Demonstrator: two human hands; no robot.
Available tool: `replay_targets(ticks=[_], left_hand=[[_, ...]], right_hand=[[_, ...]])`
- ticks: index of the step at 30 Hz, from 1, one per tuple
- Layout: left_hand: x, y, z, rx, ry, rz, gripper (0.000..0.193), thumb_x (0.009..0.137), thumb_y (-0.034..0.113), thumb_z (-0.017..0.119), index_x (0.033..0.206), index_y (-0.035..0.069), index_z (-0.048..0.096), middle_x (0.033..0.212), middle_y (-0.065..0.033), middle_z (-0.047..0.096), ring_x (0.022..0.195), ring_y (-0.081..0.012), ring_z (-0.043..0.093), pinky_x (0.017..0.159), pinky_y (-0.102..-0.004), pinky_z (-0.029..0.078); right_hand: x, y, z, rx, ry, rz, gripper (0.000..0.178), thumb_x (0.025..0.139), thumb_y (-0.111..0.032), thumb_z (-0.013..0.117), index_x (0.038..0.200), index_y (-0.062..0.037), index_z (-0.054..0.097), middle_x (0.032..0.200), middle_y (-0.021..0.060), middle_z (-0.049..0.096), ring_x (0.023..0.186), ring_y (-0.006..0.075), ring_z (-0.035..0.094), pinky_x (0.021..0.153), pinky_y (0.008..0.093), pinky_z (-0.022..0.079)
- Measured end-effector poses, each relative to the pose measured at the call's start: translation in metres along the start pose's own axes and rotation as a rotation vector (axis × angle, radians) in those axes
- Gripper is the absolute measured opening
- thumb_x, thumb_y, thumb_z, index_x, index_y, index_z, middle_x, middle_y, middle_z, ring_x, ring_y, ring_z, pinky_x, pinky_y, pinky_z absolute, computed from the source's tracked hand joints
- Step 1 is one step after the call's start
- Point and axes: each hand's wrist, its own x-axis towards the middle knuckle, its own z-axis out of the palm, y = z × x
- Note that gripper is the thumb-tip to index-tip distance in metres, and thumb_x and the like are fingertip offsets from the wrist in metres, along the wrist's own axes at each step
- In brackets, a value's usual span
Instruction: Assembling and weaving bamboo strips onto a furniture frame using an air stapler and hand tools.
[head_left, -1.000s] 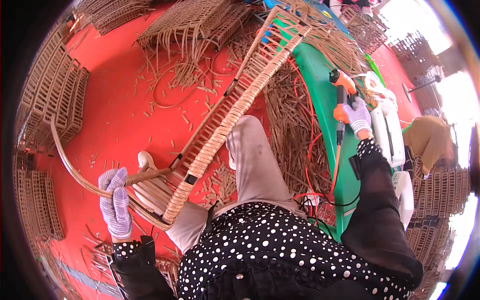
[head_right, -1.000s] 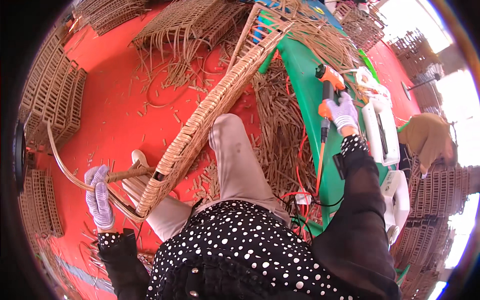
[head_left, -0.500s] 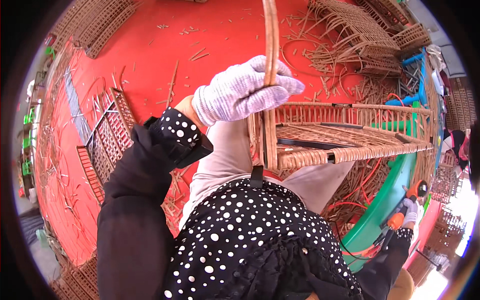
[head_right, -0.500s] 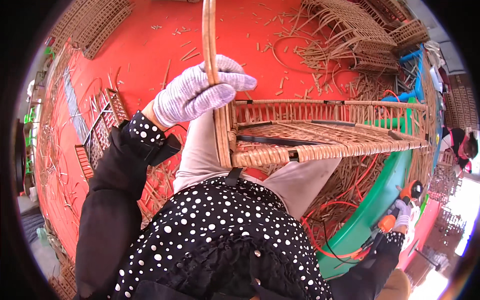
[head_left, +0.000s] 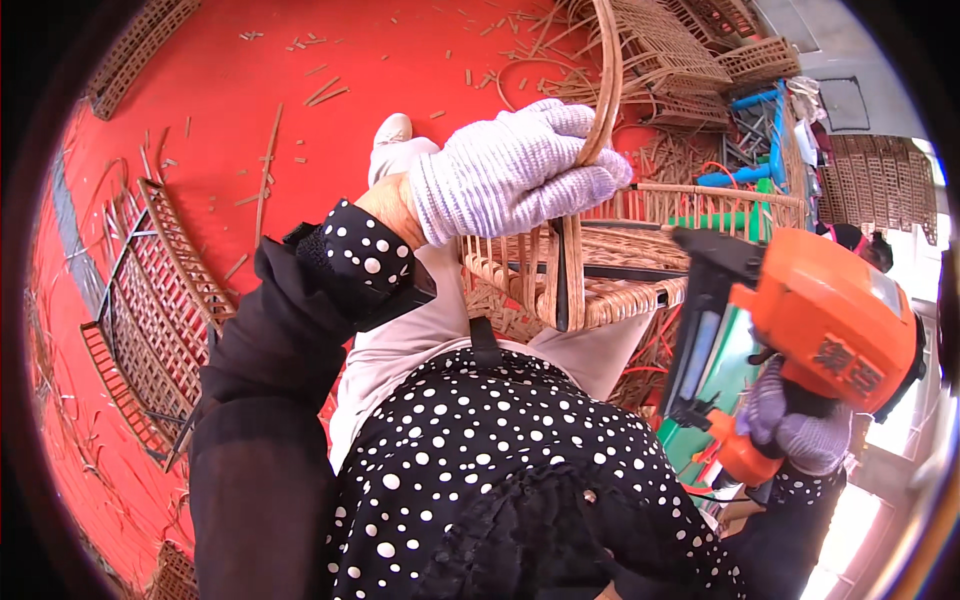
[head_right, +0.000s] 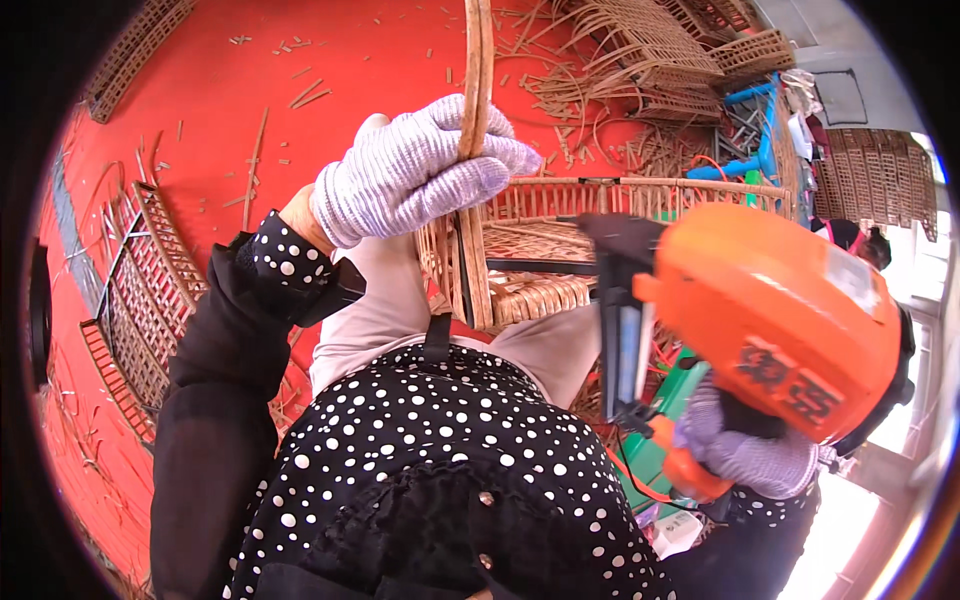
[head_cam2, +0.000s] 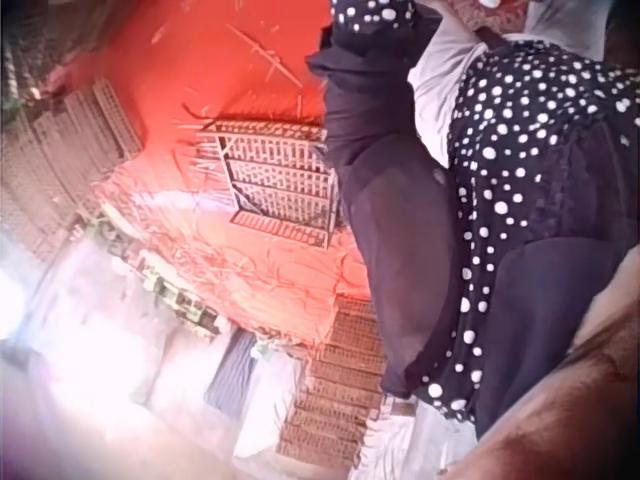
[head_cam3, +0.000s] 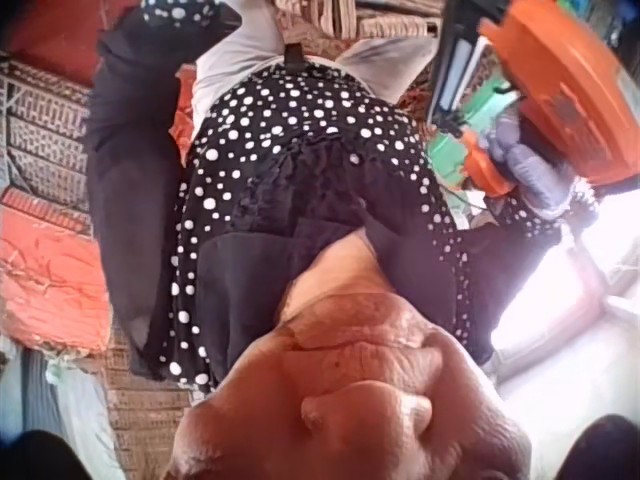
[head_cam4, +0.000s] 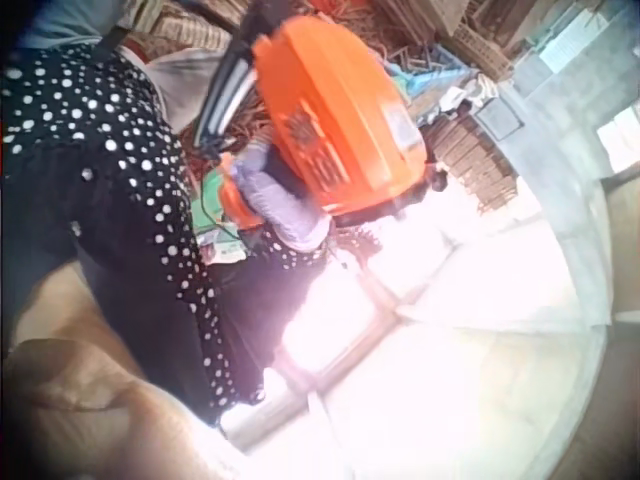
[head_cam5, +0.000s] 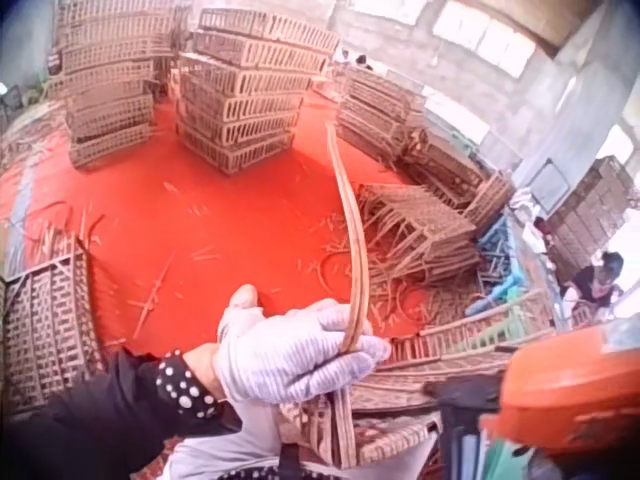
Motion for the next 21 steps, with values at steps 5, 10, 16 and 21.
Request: replay_targets(ticks=[5,10,16,21], left_hand=[[-0.001,0.0,0.0,-0.01,-0.032,-0.05,0.022,0.089,0.018,0.052,0.102,0.003,0.062,0.096,-0.0121,0.059,0.092,-0.0257,0.057,0.08,-0.0341,0.047],[0.001,-0.002,0.0,0.026,-0.041,0.002,0.024,0.09,0.021,0.05,0.105,0.005,0.061,0.097,-0.0121,0.059,0.093,-0.027,0.057,0.081,-0.0351,0.046],[0.0,-0.001,-0.002,0.028,-0.069,-0.021,0.026,0.09,0.022,0.049,0.105,0.004,0.06,0.099,-0.0126,0.06,0.097,-0.0284,0.054,0.084,-0.036,0.045],[0.0,-0.006,0.002,0.003,-0.031,0.05,0.026,0.09,0.022,0.048,0.104,0.003,0.06,0.097,-0.0124,0.06,0.096,-0.0288,0.055,0.083,-0.0368,0.045]], right_hand=[[0.017,-0.007,0.018,-0.085,-0.235,0.225,0.039,0.08,-0.01,0.052,0.117,-0.0015,0.048,0.093,0.0116,0.058,0.091,0.0174,0.058,0.083,0.0279,0.047],[0.015,-0.013,0.022,0.101,0.113,0.495,0.027,0.084,-0.013,0.051,0.107,0.001,0.053,0.097,0.014,0.058,0.091,0.0208,0.059,0.083,0.0317,0.048],[0.025,-0.023,0.035,0.653,0.267,0.761,0.026,0.086,-0.013,0.049,0.106,0.0026,0.053,0.098,0.015,0.058,0.091,0.0219,0.059,0.081,0.0327,0.049],[0.035,-0.033,0.047,1.333,0.526,0.958,0.026,0.088,-0.013,0.047,0.106,0.0039,0.053,0.099,0.0159,0.058,0.09,0.0228,0.059,0.08,0.0335,0.05]])
